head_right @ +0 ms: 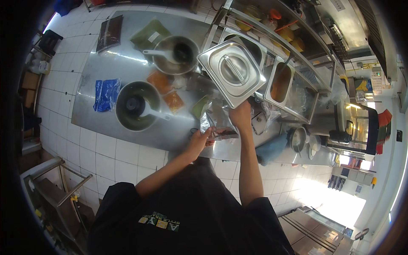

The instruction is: The person prepares and serves food items in a kitchen, including handling a foil-wrapped item, retrieving a metal tray from a cabinet, packing an order into a plastic bag, and handing it to a customer at a service window.

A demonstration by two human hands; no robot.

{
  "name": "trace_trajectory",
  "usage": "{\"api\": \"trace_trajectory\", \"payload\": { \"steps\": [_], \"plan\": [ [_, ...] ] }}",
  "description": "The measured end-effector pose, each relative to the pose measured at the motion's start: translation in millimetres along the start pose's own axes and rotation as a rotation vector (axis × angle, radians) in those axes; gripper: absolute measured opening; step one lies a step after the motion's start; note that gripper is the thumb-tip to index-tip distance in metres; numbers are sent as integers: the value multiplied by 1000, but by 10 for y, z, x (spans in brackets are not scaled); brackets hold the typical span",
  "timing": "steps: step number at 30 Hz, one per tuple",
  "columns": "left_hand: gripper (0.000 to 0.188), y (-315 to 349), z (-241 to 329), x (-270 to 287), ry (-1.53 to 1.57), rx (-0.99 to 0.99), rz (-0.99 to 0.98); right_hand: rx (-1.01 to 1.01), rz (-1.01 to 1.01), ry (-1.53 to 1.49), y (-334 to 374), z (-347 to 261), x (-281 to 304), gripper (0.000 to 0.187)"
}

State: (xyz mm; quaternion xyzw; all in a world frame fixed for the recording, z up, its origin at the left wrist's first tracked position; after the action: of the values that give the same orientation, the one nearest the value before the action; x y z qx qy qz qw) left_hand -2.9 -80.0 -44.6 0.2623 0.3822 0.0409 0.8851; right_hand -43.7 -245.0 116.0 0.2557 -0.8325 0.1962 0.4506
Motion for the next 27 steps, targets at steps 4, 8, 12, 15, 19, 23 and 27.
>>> {"api": "trace_trajectory", "payload": {
  "steps": [4,8,12,15,19,23,27],
  "plan": [
    [39,-130,-173,124,24,48,11,-41,2,-97,-79,63,-184,27],
    [40,-46,-9,-21,0,47,-81,-228,-9,-100,115,365,68,24],
    [42,-76,-28,35,-82,0,-119,-572,-158,-338,280,507,12,30],
    [46,-33,44,124,-142,-54,-65,-468,-86,-526,343,444,99,30],
    [52,168,354,209,-206,-118,-22,-604,-197,-662,529,464,11,23],
    [49,152,585,344,-222,-113,-70,-653,-199,-816,640,590,-110,23],
    [41,230,969,338,-96,-229,-229,-664,-137,-947,710,680,-189,20]
  ]
}}
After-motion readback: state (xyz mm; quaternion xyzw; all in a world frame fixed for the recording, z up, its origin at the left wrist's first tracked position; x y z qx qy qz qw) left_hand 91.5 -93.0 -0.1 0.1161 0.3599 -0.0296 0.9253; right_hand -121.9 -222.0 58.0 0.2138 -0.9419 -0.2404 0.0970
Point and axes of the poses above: each hand's wrist, its own y-axis away from the middle knuckle, its own x-axis out of the back of the hand, z = x × y, the point moved 10 cm from there along -y, towards the middle knuckle, and after that the axes turned 9 degrees about -z, right-handed, at the moved point
